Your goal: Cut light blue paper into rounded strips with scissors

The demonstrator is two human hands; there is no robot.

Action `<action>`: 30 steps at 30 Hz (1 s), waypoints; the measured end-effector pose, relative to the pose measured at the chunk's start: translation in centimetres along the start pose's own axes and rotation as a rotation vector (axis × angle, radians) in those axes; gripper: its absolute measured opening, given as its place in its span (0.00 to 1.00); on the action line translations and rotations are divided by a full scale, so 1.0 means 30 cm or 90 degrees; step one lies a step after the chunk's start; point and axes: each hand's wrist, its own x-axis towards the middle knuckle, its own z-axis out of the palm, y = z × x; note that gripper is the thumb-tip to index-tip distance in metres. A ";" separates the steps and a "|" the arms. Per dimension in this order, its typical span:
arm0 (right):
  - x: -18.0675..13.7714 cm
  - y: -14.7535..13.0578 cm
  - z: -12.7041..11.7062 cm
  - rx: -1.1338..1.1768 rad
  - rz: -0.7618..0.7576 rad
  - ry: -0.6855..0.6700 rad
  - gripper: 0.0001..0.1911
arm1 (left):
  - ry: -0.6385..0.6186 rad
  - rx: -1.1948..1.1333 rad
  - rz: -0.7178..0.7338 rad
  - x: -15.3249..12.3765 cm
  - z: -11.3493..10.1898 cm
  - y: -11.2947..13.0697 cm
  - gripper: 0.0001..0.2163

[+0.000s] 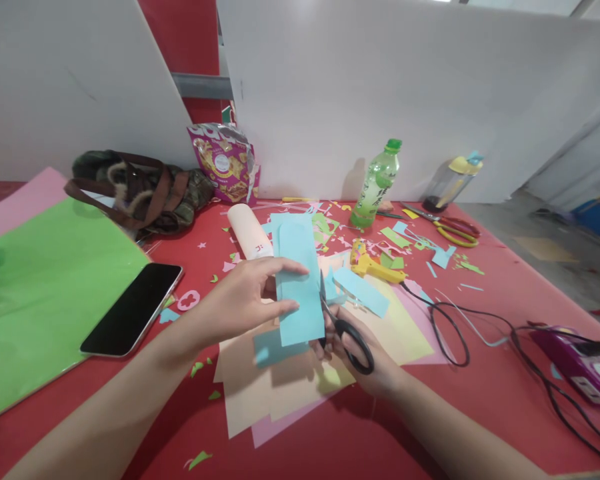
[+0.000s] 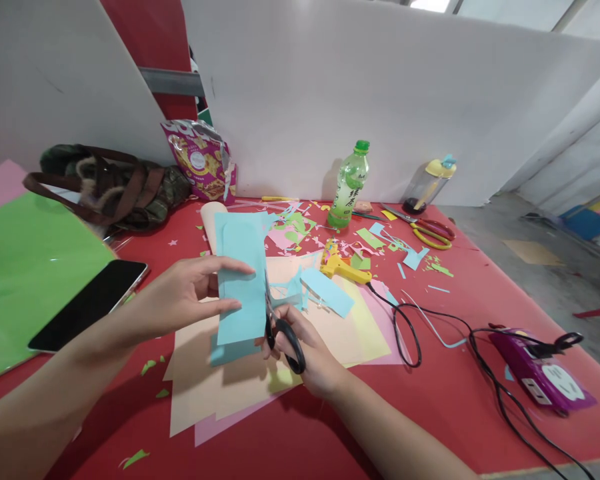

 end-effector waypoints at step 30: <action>-0.002 0.003 0.006 0.008 -0.026 0.009 0.17 | 0.025 0.018 -0.008 0.001 0.008 0.015 0.17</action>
